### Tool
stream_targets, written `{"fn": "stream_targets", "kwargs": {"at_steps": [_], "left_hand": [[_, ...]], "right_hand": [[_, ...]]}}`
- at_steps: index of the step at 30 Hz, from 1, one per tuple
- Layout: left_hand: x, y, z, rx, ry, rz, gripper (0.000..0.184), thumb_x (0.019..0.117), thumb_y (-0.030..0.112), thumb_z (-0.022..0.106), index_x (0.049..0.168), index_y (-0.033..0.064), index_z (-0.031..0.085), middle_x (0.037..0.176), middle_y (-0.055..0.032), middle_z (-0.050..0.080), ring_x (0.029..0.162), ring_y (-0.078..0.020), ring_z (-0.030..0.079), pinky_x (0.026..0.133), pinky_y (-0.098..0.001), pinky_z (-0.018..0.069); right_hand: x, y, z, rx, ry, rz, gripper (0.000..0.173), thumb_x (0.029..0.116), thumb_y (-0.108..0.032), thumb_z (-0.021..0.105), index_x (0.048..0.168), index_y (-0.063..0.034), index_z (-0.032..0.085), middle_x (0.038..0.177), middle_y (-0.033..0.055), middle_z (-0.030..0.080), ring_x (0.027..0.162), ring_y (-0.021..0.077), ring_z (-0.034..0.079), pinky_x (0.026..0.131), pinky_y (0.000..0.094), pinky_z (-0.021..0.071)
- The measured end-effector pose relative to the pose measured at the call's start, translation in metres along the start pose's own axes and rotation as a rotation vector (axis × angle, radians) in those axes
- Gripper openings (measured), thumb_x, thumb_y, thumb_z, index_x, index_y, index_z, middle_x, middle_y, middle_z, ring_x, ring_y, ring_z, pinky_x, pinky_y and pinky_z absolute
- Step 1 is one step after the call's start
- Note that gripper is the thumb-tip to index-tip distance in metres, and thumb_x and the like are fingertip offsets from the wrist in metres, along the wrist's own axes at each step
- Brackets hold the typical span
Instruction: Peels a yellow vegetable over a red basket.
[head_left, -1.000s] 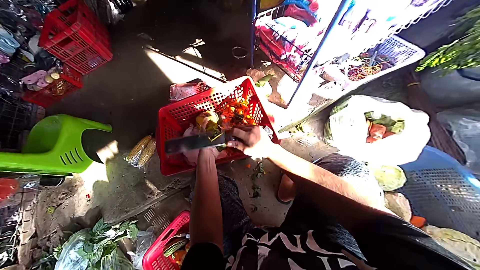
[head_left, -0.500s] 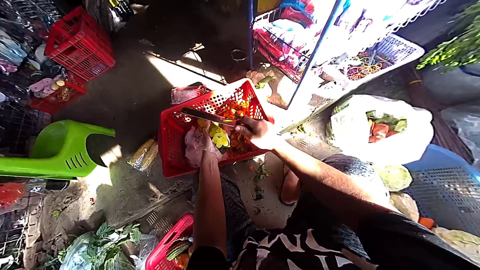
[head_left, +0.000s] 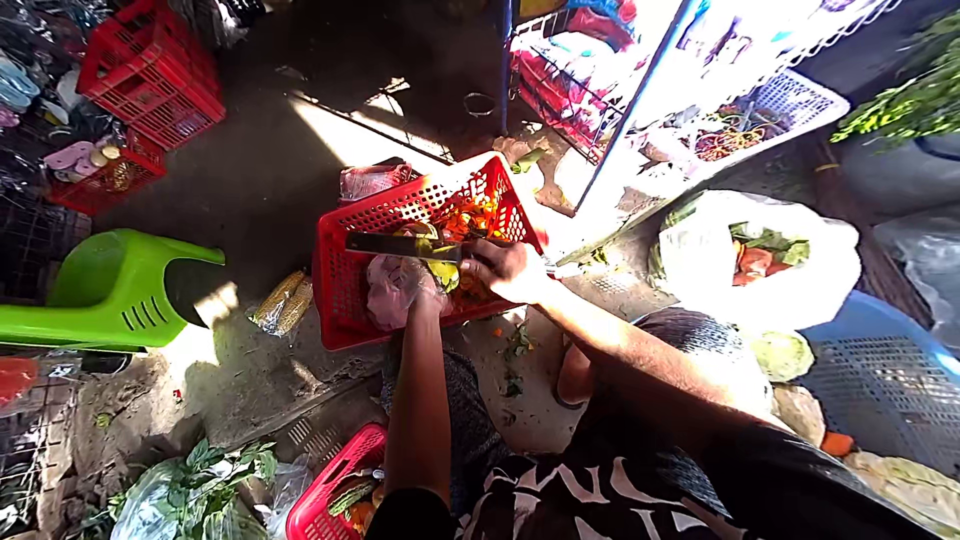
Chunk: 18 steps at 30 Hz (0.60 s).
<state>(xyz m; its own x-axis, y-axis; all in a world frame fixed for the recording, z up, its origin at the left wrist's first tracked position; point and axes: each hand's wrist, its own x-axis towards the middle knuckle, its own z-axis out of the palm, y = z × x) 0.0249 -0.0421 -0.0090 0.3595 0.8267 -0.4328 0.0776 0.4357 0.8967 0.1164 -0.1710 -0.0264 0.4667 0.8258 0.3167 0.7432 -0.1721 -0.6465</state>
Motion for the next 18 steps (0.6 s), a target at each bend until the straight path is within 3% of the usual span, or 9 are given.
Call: {"fn": "stream_targets", "kwargs": {"at_steps": [3, 5, 7, 10, 12, 14, 15, 16, 18], "left_hand": [[0.007, 0.000, 0.000, 0.008, -0.093, 0.127, 0.053, 0.1078, 0.054, 0.035, 0.133, 0.0135, 0.058, 0.120, -0.0073, 0.065, 0.107, -0.0155, 0.062, 0.091, -0.0382, 0.0536], [0.012, -0.002, 0.001, 0.038, -0.105, 0.200, 0.057, 0.1062, 0.058, 0.035, 0.128, 0.0121, 0.061, 0.116, -0.0083, 0.067, 0.105, -0.0161, 0.064, 0.090, -0.0409, 0.0542], [0.015, -0.003, 0.002, 0.016, -0.091, 0.115, 0.056, 0.1077, 0.055, 0.034, 0.141, 0.0138, 0.053, 0.131, -0.0094, 0.061, 0.117, -0.0198, 0.059, 0.097, -0.0439, 0.0510], [0.010, 0.005, 0.006, 0.051, 0.060, 0.067, 0.061, 0.1050, 0.058, 0.041, 0.142, 0.0113, 0.052, 0.135, -0.0166, 0.058, 0.122, -0.0295, 0.057, 0.098, -0.0526, 0.0486], [0.011, 0.010, 0.007, -0.040, 0.074, 0.043, 0.062, 0.1055, 0.058, 0.039, 0.145, 0.0107, 0.048, 0.139, -0.0177, 0.055, 0.124, -0.0307, 0.054, 0.099, -0.0542, 0.0473], [0.012, 0.011, 0.006, -0.133, -0.034, 0.027, 0.062, 0.1080, 0.057, 0.028, 0.149, 0.0129, 0.042, 0.143, -0.0143, 0.052, 0.127, -0.0273, 0.052, 0.102, -0.0527, 0.0466], [0.012, 0.012, 0.006, -0.181, -0.100, 0.034, 0.060, 0.1087, 0.056, 0.025, 0.149, 0.0141, 0.042, 0.141, -0.0119, 0.053, 0.125, -0.0244, 0.054, 0.100, -0.0497, 0.0474], [0.011, 0.011, 0.009, -0.275, -0.139, 0.032, 0.057, 0.1080, 0.056, 0.026, 0.139, 0.0156, 0.049, 0.127, -0.0080, 0.060, 0.113, -0.0202, 0.059, 0.091, -0.0449, 0.0520], [0.005, 0.012, 0.009, -0.455, -0.281, 0.029, 0.051, 0.1081, 0.054, 0.026, 0.129, 0.0165, 0.053, 0.114, -0.0046, 0.064, 0.105, -0.0168, 0.063, 0.088, -0.0416, 0.0545]], "right_hand": [[-0.003, -0.014, 0.000, -0.029, 0.055, -0.184, 0.043, 0.1017, -0.045, 0.056, 0.107, -0.0065, 0.075, 0.090, 0.0132, 0.074, 0.080, 0.0315, 0.073, 0.067, 0.0537, 0.0584], [-0.005, -0.013, 0.009, -0.059, 0.059, -0.246, 0.044, 0.1027, -0.046, 0.055, 0.108, -0.0076, 0.075, 0.092, 0.0124, 0.074, 0.086, 0.0305, 0.073, 0.074, 0.0509, 0.0595], [-0.003, -0.007, 0.009, -0.060, 0.025, -0.063, 0.045, 0.1030, -0.046, 0.055, 0.117, -0.0074, 0.073, 0.099, 0.0154, 0.074, 0.090, 0.0348, 0.073, 0.075, 0.0565, 0.0583], [0.010, -0.002, -0.010, 0.025, -0.034, 0.308, 0.045, 0.1056, -0.047, 0.053, 0.127, -0.0098, 0.067, 0.094, 0.0172, 0.072, 0.082, 0.0403, 0.071, 0.070, 0.0654, 0.0539], [0.012, -0.008, -0.017, 0.214, -0.058, 0.447, 0.045, 0.1055, -0.047, 0.055, 0.130, -0.0100, 0.063, 0.082, 0.0153, 0.068, 0.072, 0.0346, 0.066, 0.068, 0.0601, 0.0531], [0.009, -0.019, -0.013, 0.463, -0.078, 0.515, 0.056, 0.0991, -0.047, 0.066, 0.136, -0.0060, 0.057, 0.084, 0.0127, 0.066, 0.072, 0.0240, 0.063, 0.071, 0.0483, 0.0545], [0.008, -0.023, -0.008, 0.542, -0.061, 0.535, 0.062, 0.0920, -0.044, 0.076, 0.136, -0.0042, 0.056, 0.085, 0.0108, 0.066, 0.071, 0.0197, 0.061, 0.072, 0.0435, 0.0547], [0.008, -0.027, -0.004, 0.579, -0.044, 0.549, 0.067, 0.0854, -0.038, 0.084, 0.136, -0.0029, 0.057, 0.085, 0.0106, 0.067, 0.073, 0.0192, 0.062, 0.074, 0.0432, 0.0552], [0.011, -0.028, -0.001, 0.564, -0.038, 0.555, 0.070, 0.0825, -0.026, 0.087, 0.139, -0.0018, 0.054, 0.088, 0.0130, 0.067, 0.077, 0.0228, 0.063, 0.077, 0.0467, 0.0548]]}}
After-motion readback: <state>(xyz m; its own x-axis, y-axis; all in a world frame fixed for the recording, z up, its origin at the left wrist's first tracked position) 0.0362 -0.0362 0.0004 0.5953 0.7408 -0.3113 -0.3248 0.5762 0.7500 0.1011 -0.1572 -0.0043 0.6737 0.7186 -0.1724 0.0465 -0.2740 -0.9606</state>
